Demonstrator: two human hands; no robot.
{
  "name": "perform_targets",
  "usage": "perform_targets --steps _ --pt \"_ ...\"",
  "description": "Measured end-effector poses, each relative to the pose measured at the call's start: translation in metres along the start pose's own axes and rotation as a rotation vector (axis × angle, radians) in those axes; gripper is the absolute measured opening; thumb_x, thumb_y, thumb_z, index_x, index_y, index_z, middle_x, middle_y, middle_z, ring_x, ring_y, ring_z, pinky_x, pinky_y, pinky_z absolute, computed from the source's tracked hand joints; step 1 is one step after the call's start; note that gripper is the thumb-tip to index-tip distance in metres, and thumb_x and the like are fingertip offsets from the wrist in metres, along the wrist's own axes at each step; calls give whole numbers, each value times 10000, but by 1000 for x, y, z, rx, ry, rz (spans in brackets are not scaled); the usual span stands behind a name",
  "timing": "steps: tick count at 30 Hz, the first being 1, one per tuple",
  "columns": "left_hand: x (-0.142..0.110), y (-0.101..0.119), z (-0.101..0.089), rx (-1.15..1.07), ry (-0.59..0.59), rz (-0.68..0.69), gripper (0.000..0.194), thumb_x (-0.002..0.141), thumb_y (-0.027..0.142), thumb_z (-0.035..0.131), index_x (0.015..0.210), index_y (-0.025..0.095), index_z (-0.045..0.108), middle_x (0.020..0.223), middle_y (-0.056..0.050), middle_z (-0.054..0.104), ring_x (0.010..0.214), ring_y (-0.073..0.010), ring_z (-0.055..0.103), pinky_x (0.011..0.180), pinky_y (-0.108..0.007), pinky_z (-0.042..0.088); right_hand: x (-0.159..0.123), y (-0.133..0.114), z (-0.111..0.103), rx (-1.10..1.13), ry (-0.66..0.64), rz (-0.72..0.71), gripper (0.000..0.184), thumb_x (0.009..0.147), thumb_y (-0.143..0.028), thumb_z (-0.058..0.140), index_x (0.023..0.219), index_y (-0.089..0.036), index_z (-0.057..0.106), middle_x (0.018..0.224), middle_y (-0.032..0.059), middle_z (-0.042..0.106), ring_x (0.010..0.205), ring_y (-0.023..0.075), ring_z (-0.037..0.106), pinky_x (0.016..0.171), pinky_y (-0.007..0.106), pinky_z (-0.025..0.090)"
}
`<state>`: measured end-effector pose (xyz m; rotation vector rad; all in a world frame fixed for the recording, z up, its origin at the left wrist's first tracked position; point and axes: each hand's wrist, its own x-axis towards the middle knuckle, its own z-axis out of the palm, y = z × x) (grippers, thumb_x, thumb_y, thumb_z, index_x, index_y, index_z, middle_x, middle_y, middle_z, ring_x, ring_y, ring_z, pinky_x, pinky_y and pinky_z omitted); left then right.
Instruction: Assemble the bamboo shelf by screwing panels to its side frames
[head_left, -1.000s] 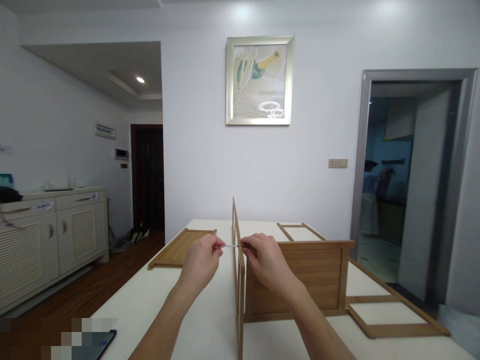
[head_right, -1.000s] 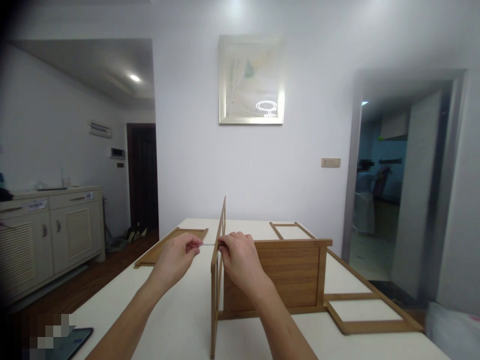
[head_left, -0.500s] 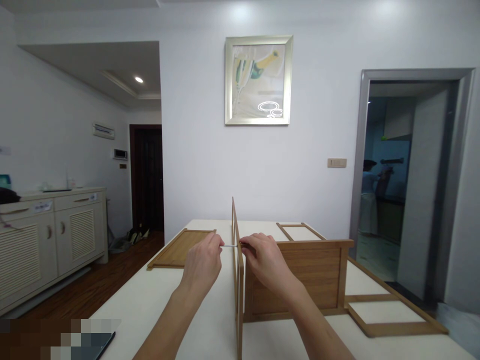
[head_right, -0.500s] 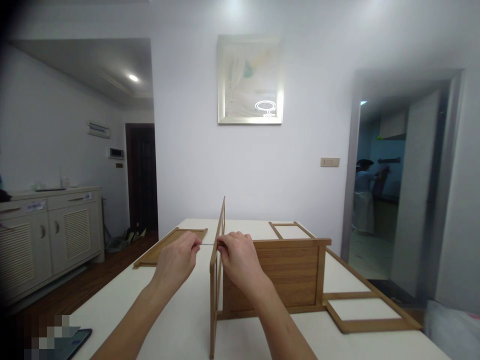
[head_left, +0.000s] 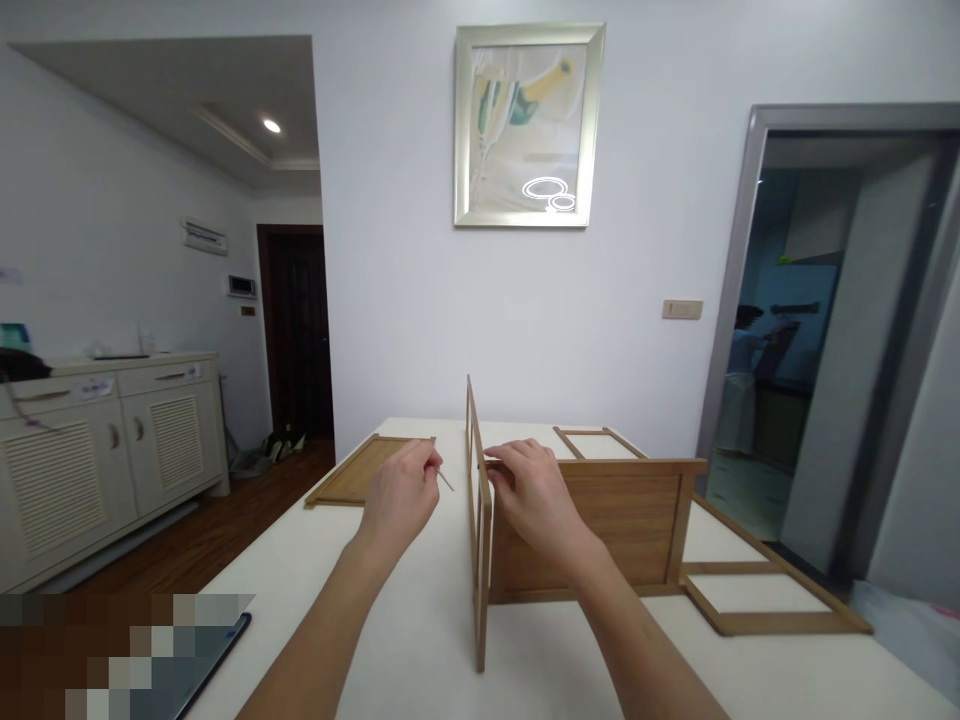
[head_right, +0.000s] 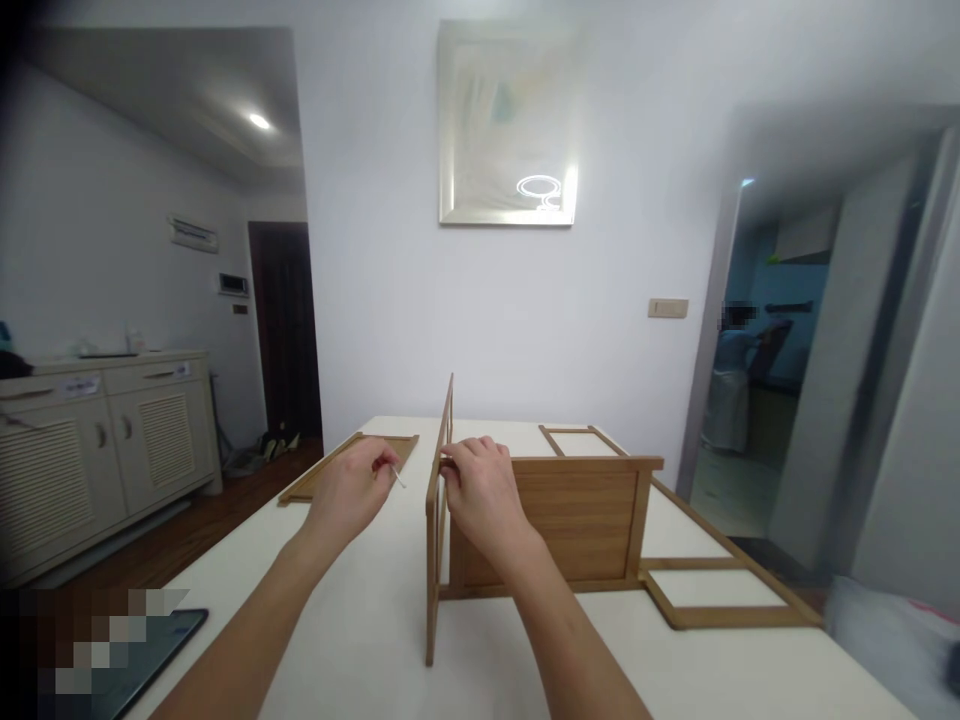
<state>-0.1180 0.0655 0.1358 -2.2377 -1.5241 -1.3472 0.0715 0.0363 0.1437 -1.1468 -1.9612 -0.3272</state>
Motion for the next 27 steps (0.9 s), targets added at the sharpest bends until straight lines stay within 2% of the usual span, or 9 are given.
perform_targets --steps 3,5,7,11,15,17,20,27 --pt "-5 -10 3 -3 -40 -78 181 793 91 493 771 203 632 817 -13 686 766 -177 617 682 -276 404 -10 -4 4 -49 162 -44 255 888 -122 484 1064 -207 648 1072 92 637 1034 241 517 902 403 383" --pt "-15 -20 11 -16 -146 -129 154 784 112 529 777 200 655 783 -12 691 750 -176 621 671 -272 406 -25 -7 6 -46 234 -73 243 903 -126 450 1016 -199 652 1005 93 636 978 228 529 882 399 394" --pt "-31 -31 22 -7 -279 -172 148 769 118 560 802 199 679 743 -10 693 736 -181 624 661 -273 405 -46 -8 10 -15 223 -109 227 905 -131 438 959 -193 649 878 79 635 863 204 543 809 368 413" --pt "-71 -50 48 -52 -458 -275 170 751 112 581 823 199 707 746 -11 712 763 -178 641 671 -264 416 -96 -1 28 31 39 -140 202 899 -149 433 943 -188 626 825 68 632 748 174 556 691 305 414" --pt "-97 -58 68 -93 -529 -336 151 776 142 581 809 191 720 777 -16 738 736 -152 664 651 -239 441 -128 10 60 1 -227 -7 225 900 -141 395 939 -179 613 817 49 644 684 144 577 622 249 395" --pt "-102 -59 73 -97 -540 -336 156 796 154 570 814 193 719 795 -18 743 757 -152 668 677 -240 448 -133 13 71 -45 -376 69 226 903 -149 399 975 -186 611 843 43 665 703 147 605 625 242 390" --pt "-107 -58 74 -86 -539 -309 164 817 158 552 833 198 711 854 -25 738 822 -162 660 741 -255 447 -131 15 77 -138 -559 119 255 908 -162 409 1079 -208 593 904 45 689 761 163 647 638 245 385" --pt "-115 -52 75 -39 -537 -223 203 848 136 496 874 190 690 927 -56 708 933 -202 628 819 -300 431 -115 10 76 -391 -760 40 376 854 -95 425 1209 -159 535 871 110 718 758 248 688 596 293 374"
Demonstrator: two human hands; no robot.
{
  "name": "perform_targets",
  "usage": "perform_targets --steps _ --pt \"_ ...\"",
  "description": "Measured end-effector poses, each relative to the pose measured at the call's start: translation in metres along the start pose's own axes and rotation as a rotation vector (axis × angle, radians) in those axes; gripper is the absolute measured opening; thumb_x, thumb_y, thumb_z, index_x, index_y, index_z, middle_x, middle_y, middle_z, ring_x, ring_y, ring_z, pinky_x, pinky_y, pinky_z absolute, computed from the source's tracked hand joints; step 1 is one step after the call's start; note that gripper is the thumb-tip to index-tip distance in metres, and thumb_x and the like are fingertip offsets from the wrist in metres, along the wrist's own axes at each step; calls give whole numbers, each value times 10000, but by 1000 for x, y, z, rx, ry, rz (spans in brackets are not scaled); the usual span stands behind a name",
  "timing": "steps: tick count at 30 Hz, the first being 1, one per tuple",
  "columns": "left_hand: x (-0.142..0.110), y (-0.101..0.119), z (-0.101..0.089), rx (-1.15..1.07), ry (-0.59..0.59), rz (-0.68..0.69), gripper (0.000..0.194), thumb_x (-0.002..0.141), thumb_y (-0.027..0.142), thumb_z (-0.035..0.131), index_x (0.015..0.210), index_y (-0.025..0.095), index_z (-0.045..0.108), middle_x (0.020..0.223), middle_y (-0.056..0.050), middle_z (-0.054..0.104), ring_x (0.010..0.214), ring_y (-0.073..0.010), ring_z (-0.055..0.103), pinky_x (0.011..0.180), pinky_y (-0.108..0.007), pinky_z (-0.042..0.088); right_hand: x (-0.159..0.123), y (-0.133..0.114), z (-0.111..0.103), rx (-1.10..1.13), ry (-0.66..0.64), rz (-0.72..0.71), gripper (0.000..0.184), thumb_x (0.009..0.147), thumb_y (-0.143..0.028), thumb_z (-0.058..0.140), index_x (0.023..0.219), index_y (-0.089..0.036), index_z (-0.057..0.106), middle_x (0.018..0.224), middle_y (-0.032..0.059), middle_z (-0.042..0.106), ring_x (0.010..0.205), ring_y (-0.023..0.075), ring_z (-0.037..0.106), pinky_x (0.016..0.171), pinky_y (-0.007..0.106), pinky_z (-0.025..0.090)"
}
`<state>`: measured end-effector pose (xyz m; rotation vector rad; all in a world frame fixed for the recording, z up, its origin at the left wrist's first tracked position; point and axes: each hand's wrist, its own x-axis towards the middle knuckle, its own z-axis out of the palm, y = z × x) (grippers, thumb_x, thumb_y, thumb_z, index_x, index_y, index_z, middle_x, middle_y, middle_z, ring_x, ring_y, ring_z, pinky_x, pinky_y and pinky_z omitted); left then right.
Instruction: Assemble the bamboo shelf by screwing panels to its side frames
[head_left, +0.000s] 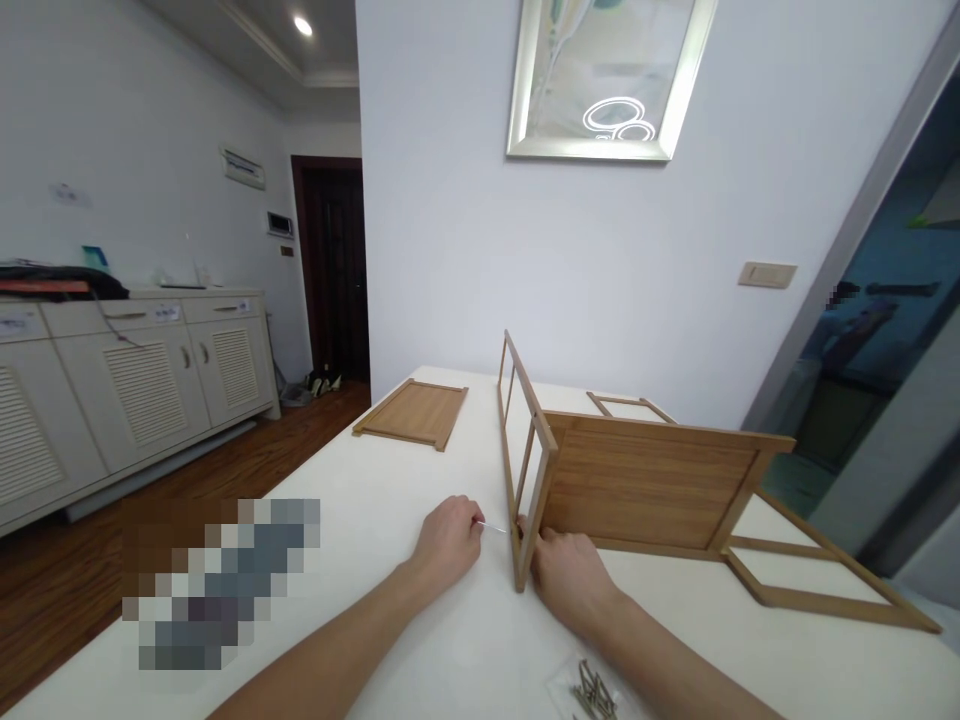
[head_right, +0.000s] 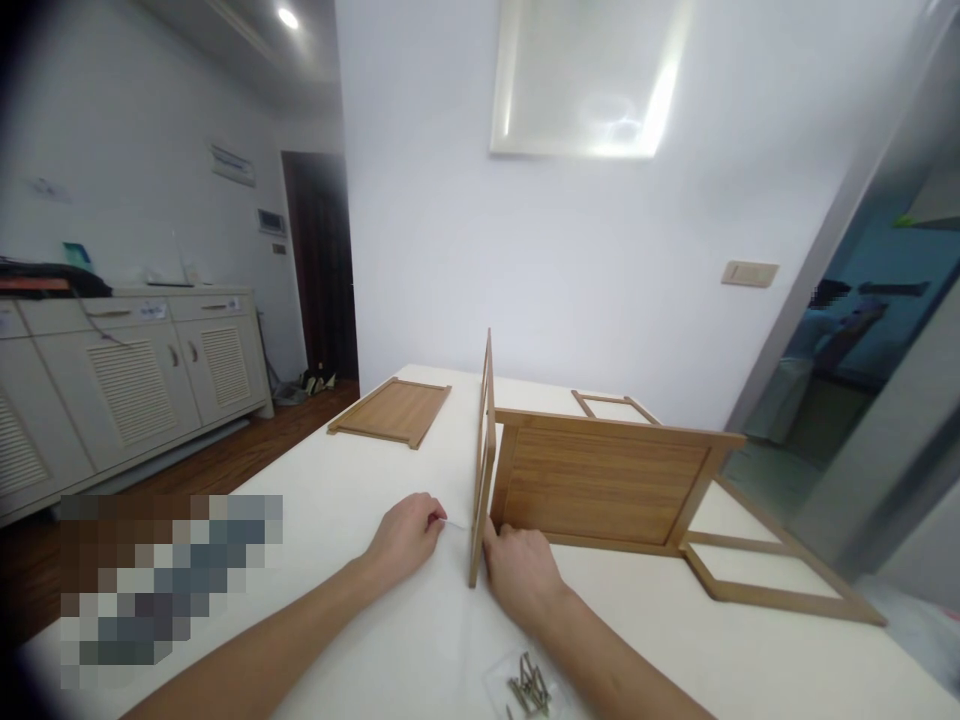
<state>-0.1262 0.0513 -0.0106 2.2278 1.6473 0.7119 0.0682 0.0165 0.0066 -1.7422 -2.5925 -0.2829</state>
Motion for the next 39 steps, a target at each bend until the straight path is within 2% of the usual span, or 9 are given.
perform_targets --steps 5,13,18,27,33,39 --pt "1 -1 4 15 7 18 213 864 146 485 894 191 691 940 -63 701 960 -208 621 852 -310 431 12 -5 -3 -20 -56 -12 346 867 -46 374 1138 -143 566 831 116 738 779 254 702 602 293 372" --pt "3 -4 5 -14 18 2 242 870 150 467 897 193 704 951 -72 704 961 -210 624 851 -312 439 15 -4 8 32 -26 11 276 872 -134 407 1113 -166 538 850 98 742 737 242 692 537 289 265" --pt "6 -4 7 -44 28 -29 216 848 165 496 875 194 708 942 -65 716 932 -209 635 826 -310 443 16 -3 9 23 -8 6 258 856 -142 422 1090 -160 529 851 104 738 726 234 684 527 294 238" --pt "10 -8 10 -127 7 -69 202 806 153 530 841 201 724 903 -47 741 864 -184 660 786 -280 460 16 -2 11 39 7 15 229 848 -131 416 1035 -174 541 820 82 735 721 227 681 524 292 232" --pt "13 -11 13 -198 -35 -95 188 778 176 546 813 197 730 816 -28 752 750 -157 672 692 -246 475 15 -2 11 40 27 8 244 853 -125 416 1057 -163 544 809 80 734 697 214 672 519 294 229" --pt "16 -11 13 -208 -51 -102 187 752 182 549 787 193 732 798 -35 755 753 -169 678 659 -246 468 15 -2 12 31 24 -5 262 863 -129 413 1086 -159 547 833 78 738 707 217 675 530 294 245"
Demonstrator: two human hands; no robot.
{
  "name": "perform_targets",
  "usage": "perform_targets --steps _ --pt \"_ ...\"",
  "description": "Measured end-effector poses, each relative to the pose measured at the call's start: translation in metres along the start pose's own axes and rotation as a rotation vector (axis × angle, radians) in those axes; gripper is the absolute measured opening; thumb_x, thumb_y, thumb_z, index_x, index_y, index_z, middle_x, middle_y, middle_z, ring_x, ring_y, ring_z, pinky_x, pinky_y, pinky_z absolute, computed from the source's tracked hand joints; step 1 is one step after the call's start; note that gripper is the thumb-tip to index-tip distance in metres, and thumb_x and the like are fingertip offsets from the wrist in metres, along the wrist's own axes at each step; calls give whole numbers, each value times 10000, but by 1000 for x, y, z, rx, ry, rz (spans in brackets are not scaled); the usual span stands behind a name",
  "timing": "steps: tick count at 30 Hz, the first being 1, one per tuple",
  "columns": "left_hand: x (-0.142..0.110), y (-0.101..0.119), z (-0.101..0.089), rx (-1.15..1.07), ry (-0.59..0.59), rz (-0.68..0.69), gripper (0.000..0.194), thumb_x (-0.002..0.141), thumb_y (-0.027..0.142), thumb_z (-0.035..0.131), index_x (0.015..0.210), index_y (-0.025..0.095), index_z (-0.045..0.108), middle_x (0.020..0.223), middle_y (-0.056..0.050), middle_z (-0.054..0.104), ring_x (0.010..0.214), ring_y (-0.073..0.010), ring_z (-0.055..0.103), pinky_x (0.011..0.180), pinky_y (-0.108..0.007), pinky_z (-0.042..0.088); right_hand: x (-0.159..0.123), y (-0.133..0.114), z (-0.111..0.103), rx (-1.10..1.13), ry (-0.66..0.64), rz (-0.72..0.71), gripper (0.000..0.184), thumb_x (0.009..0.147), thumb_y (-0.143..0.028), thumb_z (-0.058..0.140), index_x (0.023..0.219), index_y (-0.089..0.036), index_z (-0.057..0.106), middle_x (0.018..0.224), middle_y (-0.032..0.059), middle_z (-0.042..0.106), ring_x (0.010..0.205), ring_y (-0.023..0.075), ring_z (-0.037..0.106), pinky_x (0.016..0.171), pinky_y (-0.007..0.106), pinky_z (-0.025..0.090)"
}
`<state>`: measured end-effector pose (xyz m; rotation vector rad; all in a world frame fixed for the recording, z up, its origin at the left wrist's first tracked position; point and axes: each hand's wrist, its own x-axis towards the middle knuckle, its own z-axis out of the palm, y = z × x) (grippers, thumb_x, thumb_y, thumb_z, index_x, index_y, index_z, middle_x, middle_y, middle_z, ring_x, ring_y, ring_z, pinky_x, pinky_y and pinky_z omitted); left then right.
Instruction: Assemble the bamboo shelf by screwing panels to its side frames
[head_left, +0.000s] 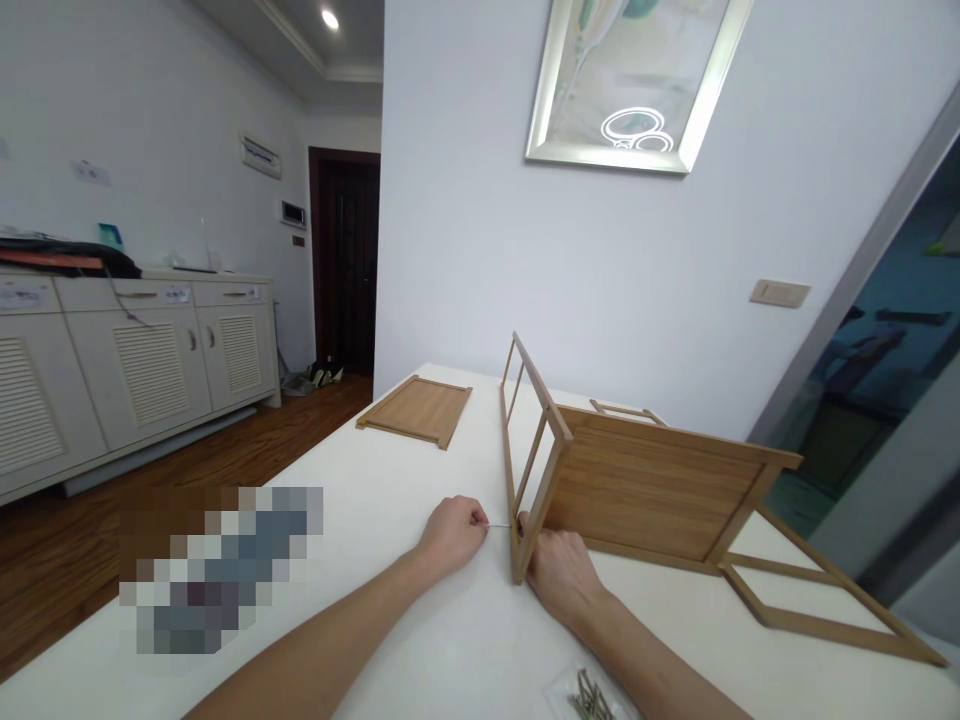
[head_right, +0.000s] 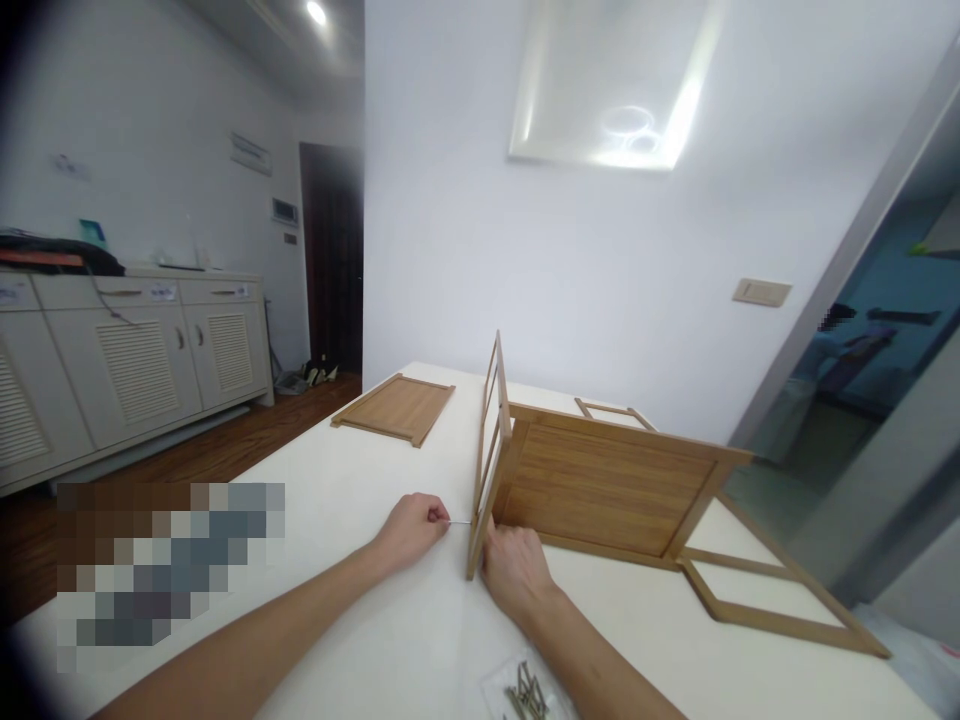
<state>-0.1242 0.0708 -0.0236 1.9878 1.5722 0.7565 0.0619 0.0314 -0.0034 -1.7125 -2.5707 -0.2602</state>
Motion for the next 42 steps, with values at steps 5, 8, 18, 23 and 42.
perform_targets --steps 5,8,18,23,42 --pt "-3 4 -1 35 5 37 189 775 162 531 790 194 717 768 -29 736 716 -165 660 642 -250 451 0 0 0 -15 -7 -5 308 853 -123 427 1142 -147 530 850 89 739 732 223 683 541 290 271" --pt "-7 7 -2 75 45 90 210 798 122 500 812 188 699 834 -46 722 808 -176 649 728 -266 442 -1 0 1 -18 -9 -12 306 857 -117 419 1142 -144 526 857 90 738 730 217 682 545 288 279" --pt "-15 8 -3 172 70 161 216 833 126 486 984 203 620 827 -33 684 786 -190 635 712 -284 428 -1 1 2 -9 -1 -14 276 875 -108 389 1100 -162 540 855 74 736 729 209 679 545 297 265" --pt "-21 5 -12 267 -20 293 220 839 120 489 1006 191 613 986 -75 684 954 -222 633 829 -311 443 0 1 6 4 31 -5 295 878 -115 384 1127 -157 537 850 71 734 722 206 673 535 303 254" --pt "-15 -1 -20 208 -97 404 256 888 171 465 943 162 715 929 -87 725 895 -219 661 827 -322 479 -2 1 4 -1 8 -7 260 857 -108 408 1076 -166 535 849 74 732 718 193 671 538 282 269"
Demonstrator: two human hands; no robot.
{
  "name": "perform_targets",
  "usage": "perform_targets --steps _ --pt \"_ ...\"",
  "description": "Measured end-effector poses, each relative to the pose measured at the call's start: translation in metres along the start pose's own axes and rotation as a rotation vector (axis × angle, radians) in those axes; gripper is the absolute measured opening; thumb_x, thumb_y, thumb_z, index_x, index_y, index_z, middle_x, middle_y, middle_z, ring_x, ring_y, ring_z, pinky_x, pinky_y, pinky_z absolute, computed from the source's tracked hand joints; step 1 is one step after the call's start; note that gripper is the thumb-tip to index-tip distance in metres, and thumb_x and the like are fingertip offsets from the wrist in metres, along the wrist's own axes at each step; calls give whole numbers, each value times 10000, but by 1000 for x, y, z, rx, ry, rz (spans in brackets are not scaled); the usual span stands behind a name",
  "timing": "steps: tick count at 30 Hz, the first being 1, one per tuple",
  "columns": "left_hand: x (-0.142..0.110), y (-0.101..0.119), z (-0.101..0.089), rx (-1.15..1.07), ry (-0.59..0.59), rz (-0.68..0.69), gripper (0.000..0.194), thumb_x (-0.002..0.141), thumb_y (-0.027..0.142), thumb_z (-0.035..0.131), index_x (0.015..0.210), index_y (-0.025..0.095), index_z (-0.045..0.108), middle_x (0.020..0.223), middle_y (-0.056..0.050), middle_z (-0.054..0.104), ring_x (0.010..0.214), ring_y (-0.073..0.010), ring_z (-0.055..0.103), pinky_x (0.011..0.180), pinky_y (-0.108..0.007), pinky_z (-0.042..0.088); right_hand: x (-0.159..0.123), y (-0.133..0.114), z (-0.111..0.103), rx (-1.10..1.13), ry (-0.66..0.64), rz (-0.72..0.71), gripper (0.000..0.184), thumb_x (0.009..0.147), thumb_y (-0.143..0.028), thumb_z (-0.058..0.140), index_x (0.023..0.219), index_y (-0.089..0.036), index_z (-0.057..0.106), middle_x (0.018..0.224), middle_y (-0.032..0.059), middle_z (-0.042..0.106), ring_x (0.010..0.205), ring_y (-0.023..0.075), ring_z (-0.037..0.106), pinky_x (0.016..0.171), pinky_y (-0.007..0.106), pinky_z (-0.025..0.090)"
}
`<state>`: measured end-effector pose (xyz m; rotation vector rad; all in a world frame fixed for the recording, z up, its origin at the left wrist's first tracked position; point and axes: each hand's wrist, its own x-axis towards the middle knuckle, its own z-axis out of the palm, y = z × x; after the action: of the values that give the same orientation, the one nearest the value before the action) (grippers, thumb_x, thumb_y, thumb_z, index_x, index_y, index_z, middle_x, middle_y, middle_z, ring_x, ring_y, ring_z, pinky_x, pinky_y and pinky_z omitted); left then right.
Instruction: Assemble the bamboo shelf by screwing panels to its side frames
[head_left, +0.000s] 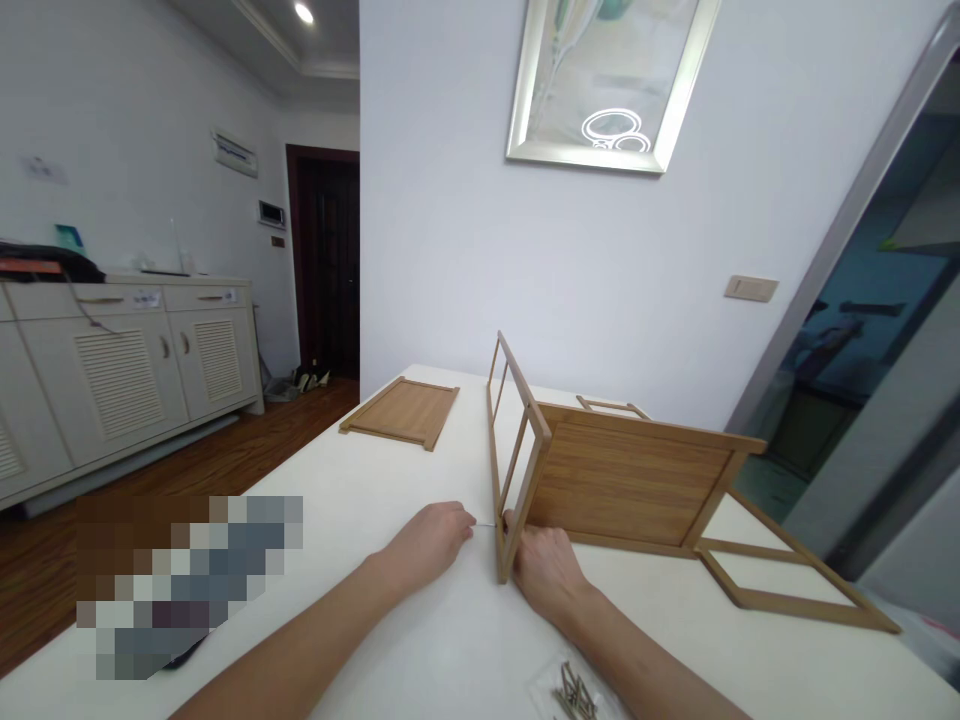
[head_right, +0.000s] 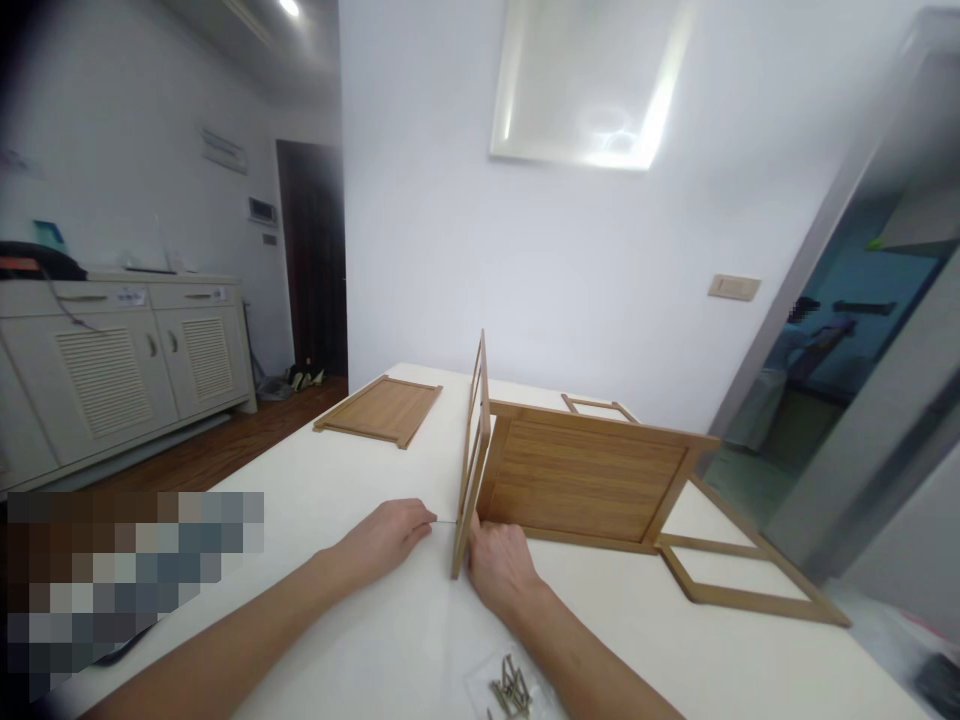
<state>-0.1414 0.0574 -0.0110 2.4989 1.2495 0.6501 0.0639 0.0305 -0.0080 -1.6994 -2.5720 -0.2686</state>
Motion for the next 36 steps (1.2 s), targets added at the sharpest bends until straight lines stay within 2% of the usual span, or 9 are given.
perform_targets --steps 3,6,12,23,30,36 --pt "5 -9 7 -384 46 -234 223 780 224 608 941 152 745 886 -62 752 827 -203 679 773 -295 498 0 0 -1 -1 4 0 240 861 -116 408 1058 -170 534 846 71 731 719 195 671 529 289 259" --pt "10 -16 15 -507 48 -332 257 676 194 681 912 125 755 773 -45 746 727 -183 676 673 -265 499 1 0 -1 7 -3 -1 223 861 -124 416 1048 -174 526 853 71 732 722 190 673 524 291 252" --pt "13 -16 23 -496 88 -342 237 602 116 701 832 141 752 700 -4 702 652 -142 620 602 -238 457 0 0 -1 -3 0 2 219 861 -142 426 1053 -171 526 853 74 731 727 201 674 525 295 251" --pt "11 -12 20 -398 109 -325 221 648 142 670 856 160 742 669 17 651 640 -141 592 622 -254 447 1 -2 -6 -11 -38 -9 255 883 -126 384 1091 -167 526 874 93 734 759 218 685 553 283 315" --pt "9 -5 18 -315 127 -313 214 676 134 623 853 158 739 744 -13 686 696 -157 605 678 -272 452 1 -3 -8 -15 -60 -1 304 868 -99 397 1130 -170 534 880 100 734 782 221 691 612 273 370" --pt "10 -8 16 -350 97 -309 242 692 176 615 884 155 761 794 -36 740 733 -178 647 711 -289 487 1 -2 -9 -13 -66 -2 336 880 -110 388 1186 -166 514 903 101 734 797 220 692 613 277 368"
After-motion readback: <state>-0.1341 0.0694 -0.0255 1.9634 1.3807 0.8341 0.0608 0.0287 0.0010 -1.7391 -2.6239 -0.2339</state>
